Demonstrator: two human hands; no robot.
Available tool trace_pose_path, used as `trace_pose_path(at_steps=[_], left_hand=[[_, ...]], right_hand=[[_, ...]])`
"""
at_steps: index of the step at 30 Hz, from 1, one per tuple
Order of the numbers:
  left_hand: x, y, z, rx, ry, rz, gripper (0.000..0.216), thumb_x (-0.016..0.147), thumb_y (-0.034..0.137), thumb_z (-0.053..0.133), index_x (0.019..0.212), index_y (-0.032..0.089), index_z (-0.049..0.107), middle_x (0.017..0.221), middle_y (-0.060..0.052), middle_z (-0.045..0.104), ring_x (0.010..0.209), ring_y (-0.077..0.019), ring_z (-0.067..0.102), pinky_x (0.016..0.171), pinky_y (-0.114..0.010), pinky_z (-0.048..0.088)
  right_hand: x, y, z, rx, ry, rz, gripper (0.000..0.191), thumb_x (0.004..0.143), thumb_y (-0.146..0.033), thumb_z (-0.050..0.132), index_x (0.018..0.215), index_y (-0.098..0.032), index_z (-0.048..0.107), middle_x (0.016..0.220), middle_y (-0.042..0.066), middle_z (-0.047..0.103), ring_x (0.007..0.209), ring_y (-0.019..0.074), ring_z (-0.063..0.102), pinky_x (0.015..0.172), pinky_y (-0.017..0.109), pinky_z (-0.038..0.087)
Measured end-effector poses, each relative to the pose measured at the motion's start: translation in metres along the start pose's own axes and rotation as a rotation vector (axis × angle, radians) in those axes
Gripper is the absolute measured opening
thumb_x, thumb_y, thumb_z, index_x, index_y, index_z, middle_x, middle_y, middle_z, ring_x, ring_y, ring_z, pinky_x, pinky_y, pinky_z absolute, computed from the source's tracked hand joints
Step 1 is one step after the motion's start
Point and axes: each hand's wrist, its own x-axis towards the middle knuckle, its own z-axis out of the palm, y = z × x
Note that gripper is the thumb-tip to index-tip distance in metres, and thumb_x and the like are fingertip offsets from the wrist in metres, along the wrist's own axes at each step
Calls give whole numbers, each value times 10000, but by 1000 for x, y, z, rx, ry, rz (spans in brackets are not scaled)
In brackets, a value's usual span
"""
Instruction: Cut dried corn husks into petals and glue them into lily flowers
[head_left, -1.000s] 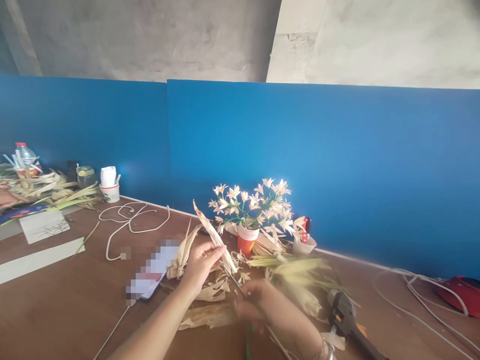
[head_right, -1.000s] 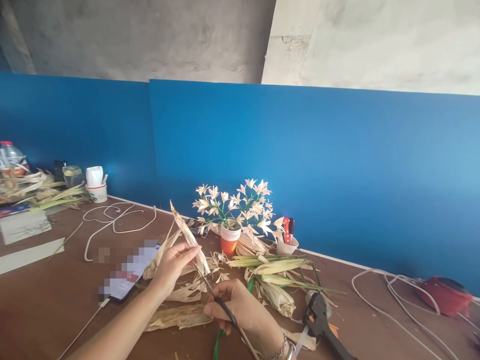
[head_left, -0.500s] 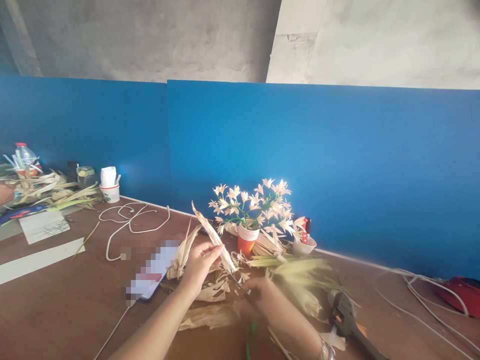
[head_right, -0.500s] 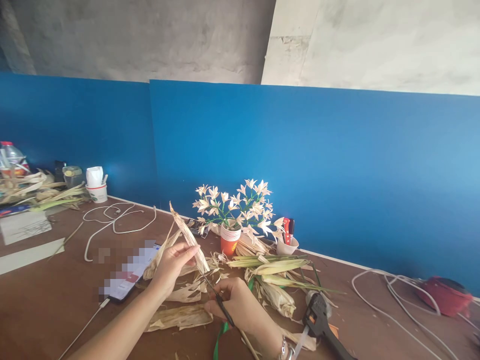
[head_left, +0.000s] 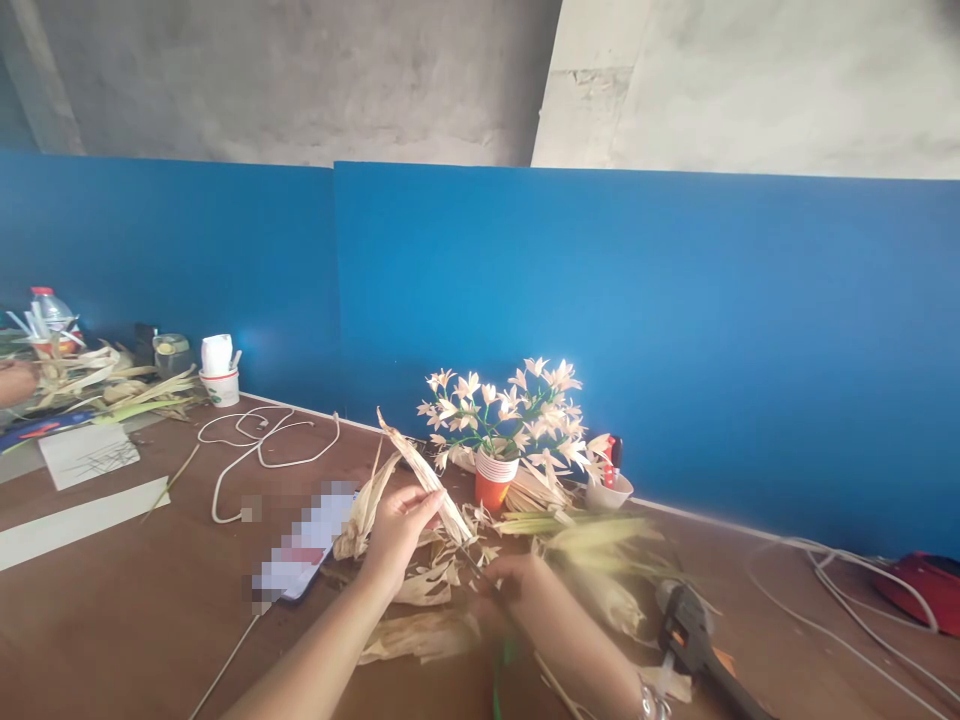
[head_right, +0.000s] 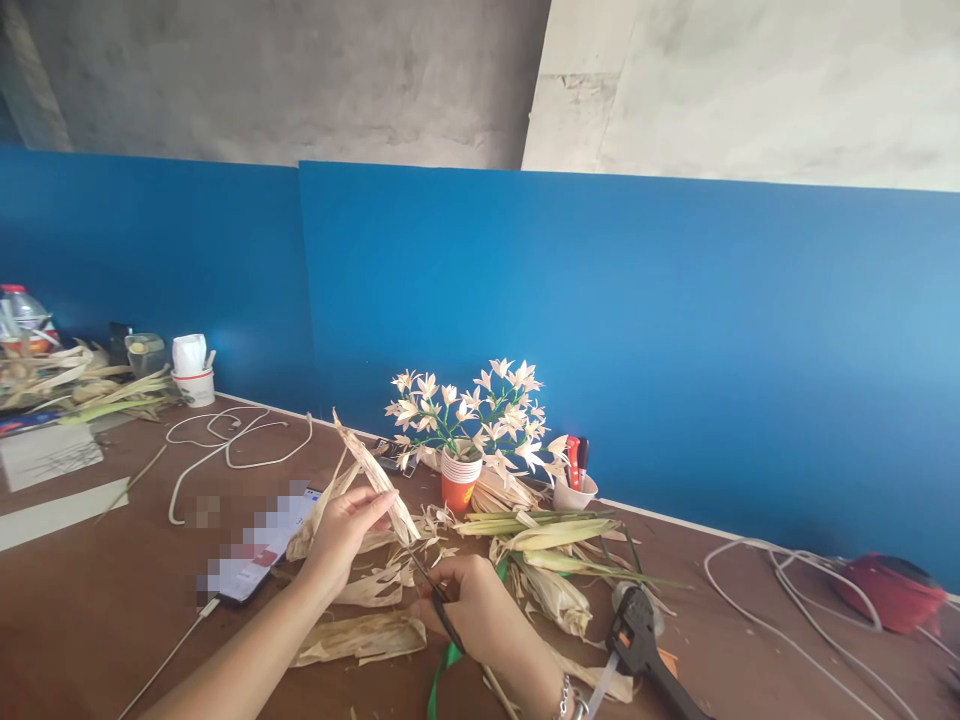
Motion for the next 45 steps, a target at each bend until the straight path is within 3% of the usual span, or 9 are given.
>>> trace_pose_path(at_steps=[17, 45], left_hand=[[0, -1, 0, -37, 76, -23, 298, 565, 430, 776, 618, 158, 666, 522, 18, 621, 532, -134, 591, 573, -236, 482], [0, -19, 5, -223, 42, -84, 323, 509, 378, 845, 649, 124, 704, 593, -33, 698, 574, -141, 637, 595, -232, 522]], right_hand=[[-6, -3, 4, 51, 115, 25, 210, 666, -343, 699, 674, -139, 653, 473, -51, 465, 434, 67, 392, 417, 173, 264], [-8, -8, 1, 41, 126, 20, 166, 721, -302, 607, 678, -142, 619, 468, -42, 512, 422, 81, 438, 414, 178, 335]])
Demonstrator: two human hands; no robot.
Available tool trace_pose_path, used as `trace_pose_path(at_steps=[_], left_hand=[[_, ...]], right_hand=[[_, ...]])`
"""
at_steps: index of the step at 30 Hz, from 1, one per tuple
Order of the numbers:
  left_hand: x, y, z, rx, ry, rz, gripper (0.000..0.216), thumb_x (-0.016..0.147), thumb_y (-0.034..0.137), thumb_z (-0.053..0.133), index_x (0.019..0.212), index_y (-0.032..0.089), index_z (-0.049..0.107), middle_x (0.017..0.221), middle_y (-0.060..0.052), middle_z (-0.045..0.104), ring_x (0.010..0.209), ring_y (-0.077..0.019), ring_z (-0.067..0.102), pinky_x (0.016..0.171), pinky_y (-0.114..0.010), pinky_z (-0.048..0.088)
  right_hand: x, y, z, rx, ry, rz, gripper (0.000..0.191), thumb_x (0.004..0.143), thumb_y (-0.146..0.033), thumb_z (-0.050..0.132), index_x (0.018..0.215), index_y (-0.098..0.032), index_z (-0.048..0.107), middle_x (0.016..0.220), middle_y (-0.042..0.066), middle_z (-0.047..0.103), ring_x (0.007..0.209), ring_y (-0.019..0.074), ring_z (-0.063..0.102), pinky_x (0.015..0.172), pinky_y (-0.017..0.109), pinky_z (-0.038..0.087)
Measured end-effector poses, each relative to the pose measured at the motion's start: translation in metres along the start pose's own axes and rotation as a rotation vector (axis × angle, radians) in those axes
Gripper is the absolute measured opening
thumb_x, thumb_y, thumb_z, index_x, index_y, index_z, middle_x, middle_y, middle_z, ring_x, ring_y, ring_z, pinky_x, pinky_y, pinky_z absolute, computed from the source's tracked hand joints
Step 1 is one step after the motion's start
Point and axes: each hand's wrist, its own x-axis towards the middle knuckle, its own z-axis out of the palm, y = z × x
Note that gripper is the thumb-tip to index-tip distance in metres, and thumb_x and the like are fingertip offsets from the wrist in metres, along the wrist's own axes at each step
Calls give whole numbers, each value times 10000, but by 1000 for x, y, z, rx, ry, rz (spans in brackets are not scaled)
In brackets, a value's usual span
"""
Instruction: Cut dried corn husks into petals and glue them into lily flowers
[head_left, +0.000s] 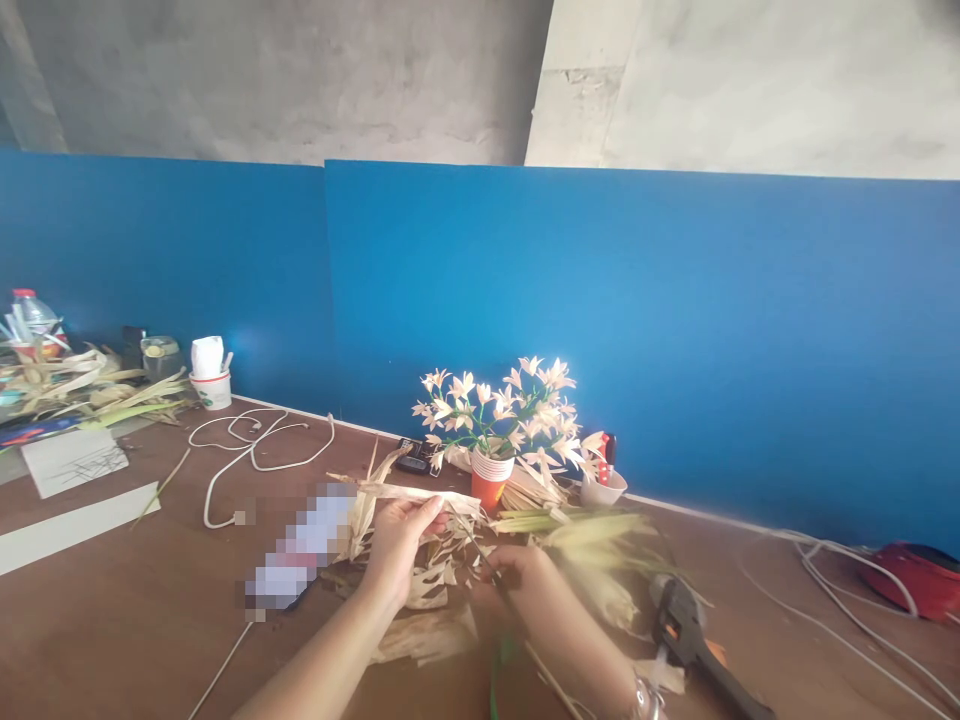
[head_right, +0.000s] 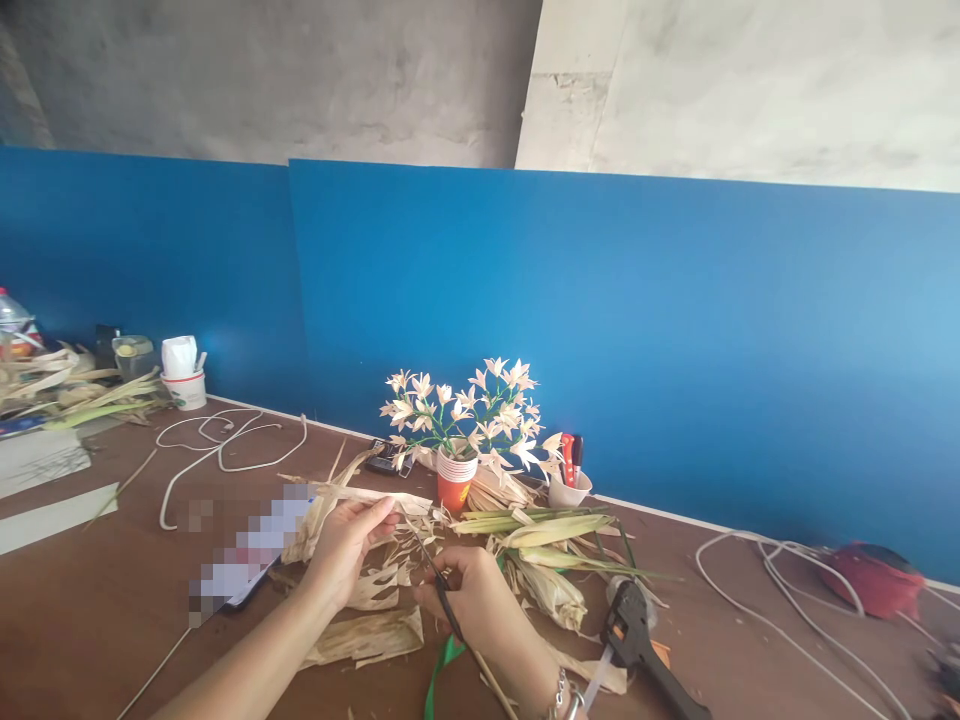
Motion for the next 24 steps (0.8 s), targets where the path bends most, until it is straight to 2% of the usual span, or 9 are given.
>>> trace_pose_path(at_steps=[3, 7, 13, 17, 21, 24], left_hand=[[-1, -3, 1, 6, -25, -13, 332, 500, 375, 853, 652, 115, 713, 592, -38, 700, 575, -139, 633, 588, -228, 516], [-3, -10, 3, -17, -61, -56, 330, 490, 364, 859, 661, 117, 723, 582, -24, 693, 573, -125, 619, 582, -214, 509], [-11, -16, 8, -12, -107, -143, 311, 492, 355, 861, 640, 125, 712, 580, -18, 688, 582, -129, 626, 595, -222, 516], [-16, -16, 11, 10, -133, -160, 305, 491, 342, 859, 632, 124, 698, 577, -16, 684, 567, -125, 621, 576, -217, 507], [-15, -16, 10, -16, -101, -139, 320, 503, 355, 853, 629, 128, 665, 575, -14, 678, 577, -133, 628, 575, -224, 506], [-16, -15, 10, -38, -100, -143, 326, 512, 357, 849, 642, 128, 656, 594, -22, 685, 605, -142, 639, 589, -228, 504]], right_hand=[[-4, -8, -3, -16, -30, -4, 173, 756, -298, 574, 697, -141, 618, 511, -27, 543, 455, 88, 453, 432, 183, 355], [-11, -14, -9, -115, -6, 26, 162, 755, -287, 589, 663, -154, 599, 521, -32, 531, 459, 84, 432, 424, 184, 335], [-12, 18, -4, -137, 31, 79, 159, 722, -304, 623, 661, -165, 577, 424, -63, 467, 386, 78, 397, 383, 187, 285], [-12, 41, 0, -21, -8, 126, 199, 699, -348, 645, 673, -164, 573, 426, -62, 475, 357, 80, 402, 359, 190, 286], [-17, 46, -12, 150, -102, 163, 236, 652, -361, 690, 715, -166, 573, 491, -56, 514, 393, 80, 440, 381, 184, 331], [-20, 44, -23, 328, -24, 130, 267, 647, -373, 691, 773, -176, 563, 557, -39, 559, 479, 99, 505, 427, 181, 356]])
